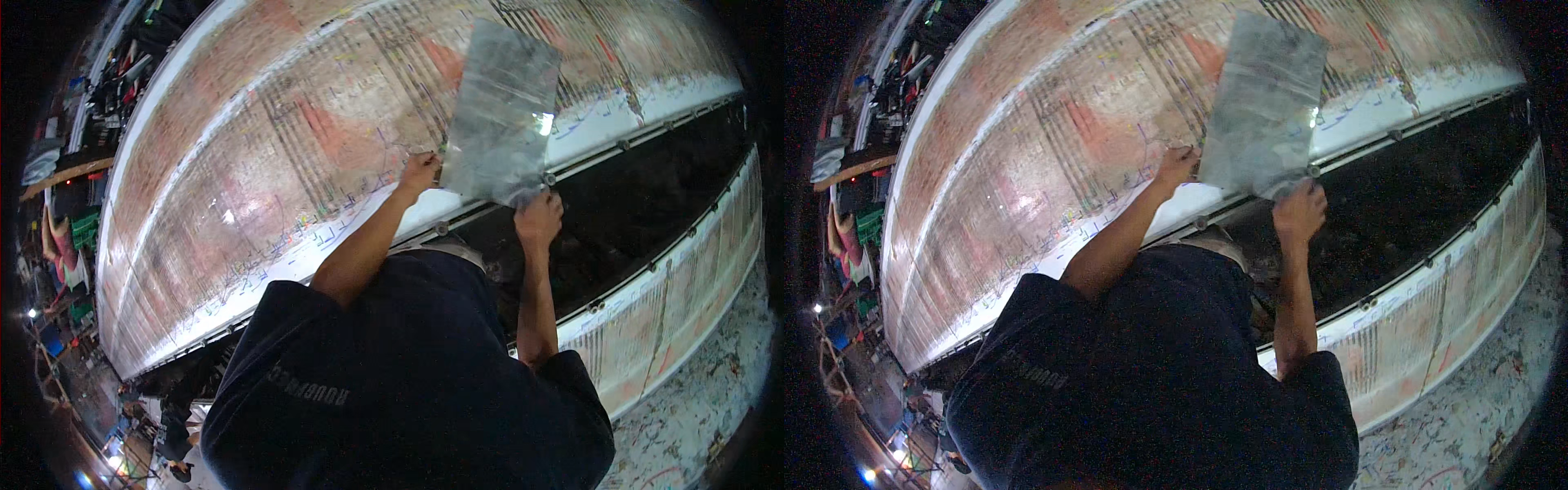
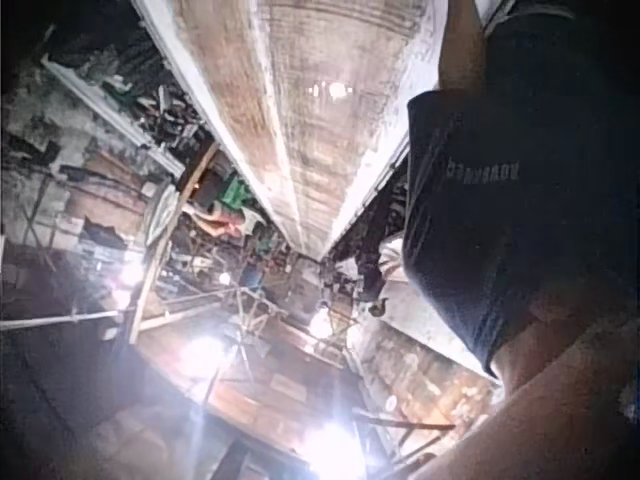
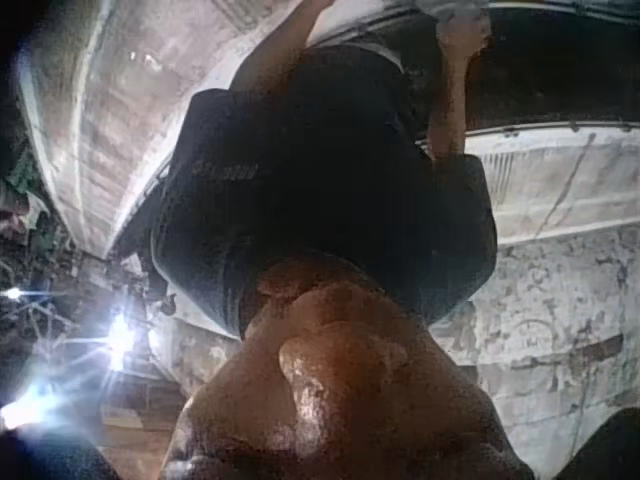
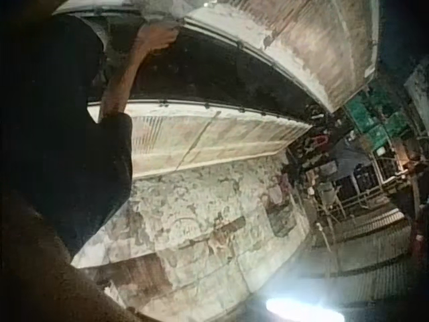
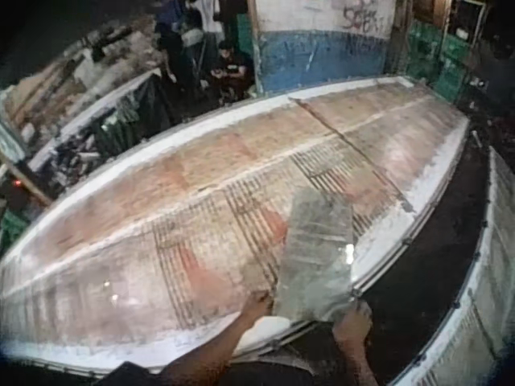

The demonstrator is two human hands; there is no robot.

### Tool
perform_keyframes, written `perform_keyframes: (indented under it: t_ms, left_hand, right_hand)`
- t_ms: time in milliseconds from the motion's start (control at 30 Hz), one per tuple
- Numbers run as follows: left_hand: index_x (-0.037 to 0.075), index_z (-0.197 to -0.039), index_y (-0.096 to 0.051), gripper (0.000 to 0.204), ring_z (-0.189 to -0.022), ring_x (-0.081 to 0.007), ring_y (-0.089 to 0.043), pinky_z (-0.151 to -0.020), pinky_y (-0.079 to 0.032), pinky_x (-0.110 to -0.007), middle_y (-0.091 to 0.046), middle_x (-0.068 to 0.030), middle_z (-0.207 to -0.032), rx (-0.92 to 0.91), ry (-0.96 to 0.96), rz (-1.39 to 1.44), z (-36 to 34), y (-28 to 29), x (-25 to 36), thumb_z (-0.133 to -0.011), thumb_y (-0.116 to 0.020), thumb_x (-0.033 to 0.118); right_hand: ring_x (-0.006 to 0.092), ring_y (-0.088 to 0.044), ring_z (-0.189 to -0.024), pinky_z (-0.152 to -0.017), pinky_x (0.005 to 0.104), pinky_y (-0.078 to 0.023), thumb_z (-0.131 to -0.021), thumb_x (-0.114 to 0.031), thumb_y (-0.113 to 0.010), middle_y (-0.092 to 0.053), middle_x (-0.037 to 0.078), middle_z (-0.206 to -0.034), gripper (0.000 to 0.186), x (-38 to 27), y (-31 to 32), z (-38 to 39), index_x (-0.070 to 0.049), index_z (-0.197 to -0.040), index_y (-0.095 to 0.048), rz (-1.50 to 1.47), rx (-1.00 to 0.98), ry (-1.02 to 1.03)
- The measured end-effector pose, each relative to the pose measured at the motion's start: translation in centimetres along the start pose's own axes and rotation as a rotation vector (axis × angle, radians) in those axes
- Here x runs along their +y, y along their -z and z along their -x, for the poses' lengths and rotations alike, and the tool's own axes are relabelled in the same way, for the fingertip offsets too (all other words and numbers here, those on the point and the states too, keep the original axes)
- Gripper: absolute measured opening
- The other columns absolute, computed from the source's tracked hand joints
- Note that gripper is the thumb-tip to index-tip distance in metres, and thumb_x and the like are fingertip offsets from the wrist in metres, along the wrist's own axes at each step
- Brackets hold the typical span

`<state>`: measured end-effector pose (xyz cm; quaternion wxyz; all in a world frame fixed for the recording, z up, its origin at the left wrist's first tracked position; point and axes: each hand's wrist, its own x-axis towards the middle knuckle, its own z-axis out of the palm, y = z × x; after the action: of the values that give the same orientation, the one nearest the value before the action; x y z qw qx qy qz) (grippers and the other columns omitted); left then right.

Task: The person marks registration guides along a long printing table and then positions transparent film sheets onto the marked sections, smoothing them down by hand.

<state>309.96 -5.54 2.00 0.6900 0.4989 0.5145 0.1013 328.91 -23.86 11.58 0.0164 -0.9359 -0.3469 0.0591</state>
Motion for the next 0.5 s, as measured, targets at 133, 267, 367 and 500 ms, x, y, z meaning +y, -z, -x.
perform_keyframes:
  t_ms: [133, 267, 367, 500]
  left_hand:
    - [-0.004, -0.091, -0.063, 0.022, -0.064, -0.0178, -0.063, -0.062, -0.064, -0.039, -0.06, -0.0065, -0.074, -0.096, 0.059, 0.197, 0.1, 0.5, -0.4, -0.096, -0.06, 0.018]
    - [-0.003, -0.094, -0.066, 0.022, -0.065, -0.017, -0.063, -0.061, -0.063, -0.037, -0.061, -0.0065, -0.076, -0.092, 0.064, 0.097, 0.7, -0.1, 0.9, -0.095, -0.063, 0.018]
    - [-0.002, -0.102, -0.065, 0.026, -0.068, -0.0167, -0.061, -0.067, -0.062, -0.035, -0.059, -0.0061, -0.076, -0.08, 0.077, 0.052, 1.5, -0.2, 1.1, -0.096, -0.064, 0.024]
    - [-0.003, -0.111, -0.063, 0.032, -0.072, -0.0193, -0.064, -0.068, -0.061, -0.035, -0.061, -0.0085, -0.086, -0.083, 0.049, 0.133, 1.3, -0.4, 0.6, -0.095, -0.064, 0.024]
  right_hand:
    - [0.0363, -0.057, -0.115, -0.1, 0.0433, -0.046, -0.076, -0.018, -0.076, -0.062, 0.018, -0.117, 0.045, -3.7, 0.3, -2.8, -0.001, -0.116, -0.064, -0.481, -0.288, 0.457]
    - [0.036, -0.059, -0.111, -0.094, 0.0433, -0.048, -0.069, -0.014, -0.078, -0.064, 0.015, -0.112, 0.046, -7.1, -2.2, -2.8, -0.002, -0.111, -0.067, -0.454, -0.375, 0.661]
    - [0.0356, -0.06, -0.108, -0.091, 0.0437, -0.05, -0.067, -0.012, -0.076, -0.066, 0.014, -0.109, 0.041, -7.4, -2.5, -3.2, -0.003, -0.107, -0.069, -0.466, -0.372, 0.642]
    - [0.0358, -0.061, -0.107, -0.093, 0.045, -0.049, -0.071, -0.01, -0.072, -0.066, 0.014, -0.11, 0.034, -6.8, -4.3, -4.1, -0.004, -0.105, -0.069, -0.485, -0.371, 0.731]
